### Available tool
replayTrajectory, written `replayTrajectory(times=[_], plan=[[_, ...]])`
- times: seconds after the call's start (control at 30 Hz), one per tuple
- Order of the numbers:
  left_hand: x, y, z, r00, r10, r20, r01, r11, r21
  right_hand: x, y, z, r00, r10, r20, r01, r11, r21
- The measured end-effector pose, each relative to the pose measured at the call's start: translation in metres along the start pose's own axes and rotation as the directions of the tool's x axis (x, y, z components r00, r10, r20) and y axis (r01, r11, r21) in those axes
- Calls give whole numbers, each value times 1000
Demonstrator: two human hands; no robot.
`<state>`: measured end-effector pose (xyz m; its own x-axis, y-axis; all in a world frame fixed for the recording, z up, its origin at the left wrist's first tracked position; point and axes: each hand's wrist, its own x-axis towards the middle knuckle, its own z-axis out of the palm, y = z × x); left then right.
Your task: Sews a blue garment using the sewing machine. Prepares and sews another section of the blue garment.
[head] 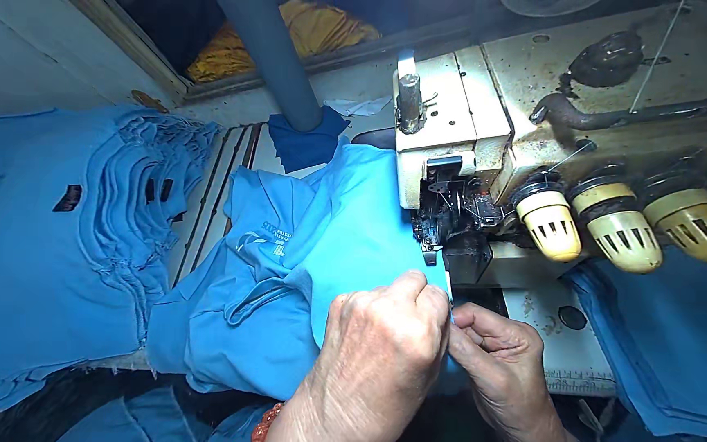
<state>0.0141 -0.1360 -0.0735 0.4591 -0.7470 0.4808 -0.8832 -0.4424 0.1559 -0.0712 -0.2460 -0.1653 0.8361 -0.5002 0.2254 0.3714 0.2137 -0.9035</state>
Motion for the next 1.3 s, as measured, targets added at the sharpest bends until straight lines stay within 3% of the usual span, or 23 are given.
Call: replayTrajectory(times=[0.17,0.33,0.57,0.97,1.1,1.3], plan=[[4,1,3,994,-109,4,109,992,-55,1,-6,0,1000,23,2,-23,999,-27],[-28,-1,-3,982,-180,51,185,971,-149,-10,-14,-12,994,90,54,-91,996,13],[-51,3,-1,992,-116,-51,98,955,-281,-21,-18,-14,983,174,56,-178,981,83],[-9,-5,10,994,31,-104,-29,999,21,-11,-6,14,994,103,35,-108,979,171],[-5,-12,10,994,78,-77,-76,997,34,-9,-4,25,997,73,0,-72,986,150],[-9,-16,10,995,37,-93,-34,999,34,-11,-1,34,998,61,-7,-60,992,110]])
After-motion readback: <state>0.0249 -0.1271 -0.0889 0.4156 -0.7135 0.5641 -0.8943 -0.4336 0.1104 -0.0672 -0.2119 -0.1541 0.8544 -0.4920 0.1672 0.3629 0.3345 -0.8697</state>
